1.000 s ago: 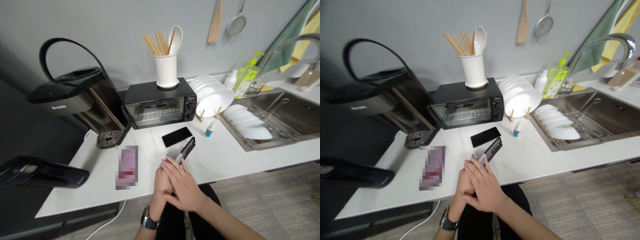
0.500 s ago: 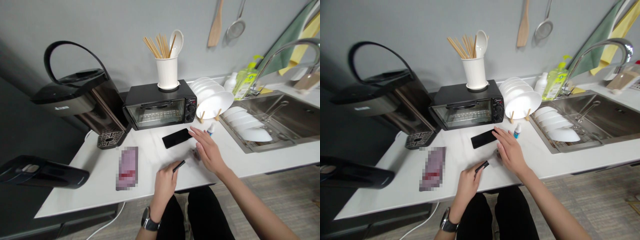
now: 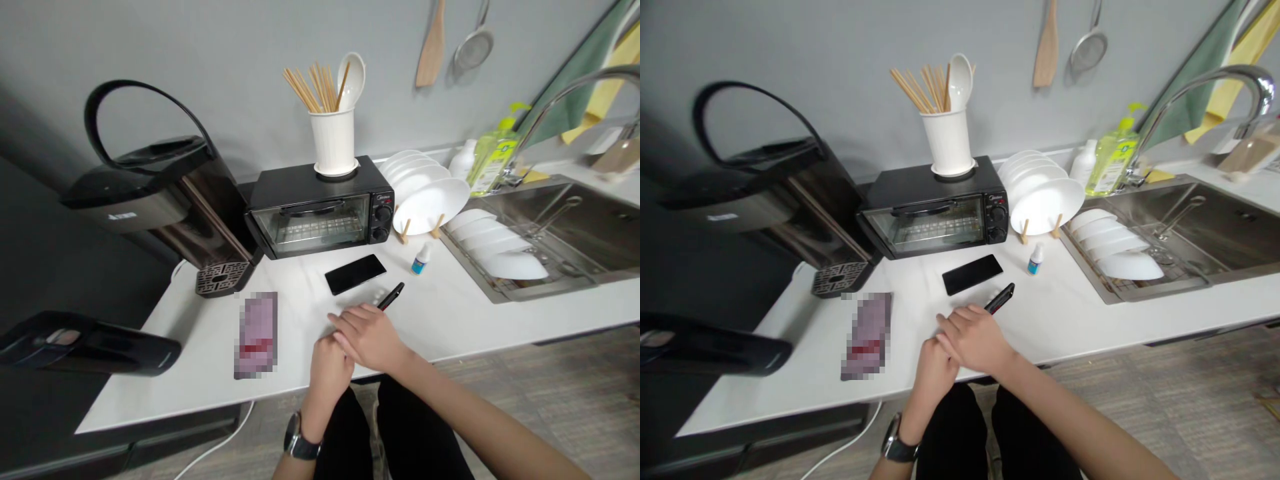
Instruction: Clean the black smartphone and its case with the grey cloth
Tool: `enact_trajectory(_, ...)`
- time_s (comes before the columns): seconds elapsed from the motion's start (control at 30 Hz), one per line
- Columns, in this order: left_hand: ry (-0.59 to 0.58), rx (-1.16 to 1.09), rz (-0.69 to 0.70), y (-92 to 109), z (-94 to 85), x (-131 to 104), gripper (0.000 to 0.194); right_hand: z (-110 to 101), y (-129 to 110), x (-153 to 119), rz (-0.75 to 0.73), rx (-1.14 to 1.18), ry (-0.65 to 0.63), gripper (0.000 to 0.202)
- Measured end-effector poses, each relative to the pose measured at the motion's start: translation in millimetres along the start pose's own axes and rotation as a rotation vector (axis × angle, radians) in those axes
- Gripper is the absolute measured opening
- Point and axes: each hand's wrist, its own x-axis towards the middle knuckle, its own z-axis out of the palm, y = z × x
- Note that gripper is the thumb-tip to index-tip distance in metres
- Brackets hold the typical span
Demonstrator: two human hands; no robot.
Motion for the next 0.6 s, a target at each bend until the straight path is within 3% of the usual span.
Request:
enact_trajectory(0.13,0.018,-0.048,0.000,7,-7.8,6,0.022,-13,59,-9,0.168,-0.064,0.117,0.041)
enact_trajectory(0.2,0.025,-0.103,-0.009,10,-10.8,8,0.024,-19,74,-11,0.244,-0.078,0.145,0.042)
enact_trajectory(0.3,0.020,-0.139,-0.014,10,-10.6,7,0.025,-16,57,-11,0.278,-0.067,0.160,0.037)
enact_trajectory(0.47,0.004,-0.088,-0.017,2,-2.1,0,0.025,4,-4,-9,0.123,0.062,0.112,0.029)
enact_trajectory(0.53,-0.006,-0.085,-0.017,1,-0.9,0,0.025,5,-4,-11,0.080,0.054,0.104,0.028)
enact_trajectory(0.6,-0.007,-0.082,-0.013,2,-2.7,1,0.024,0,12,-16,0.099,0.015,0.115,0.030)
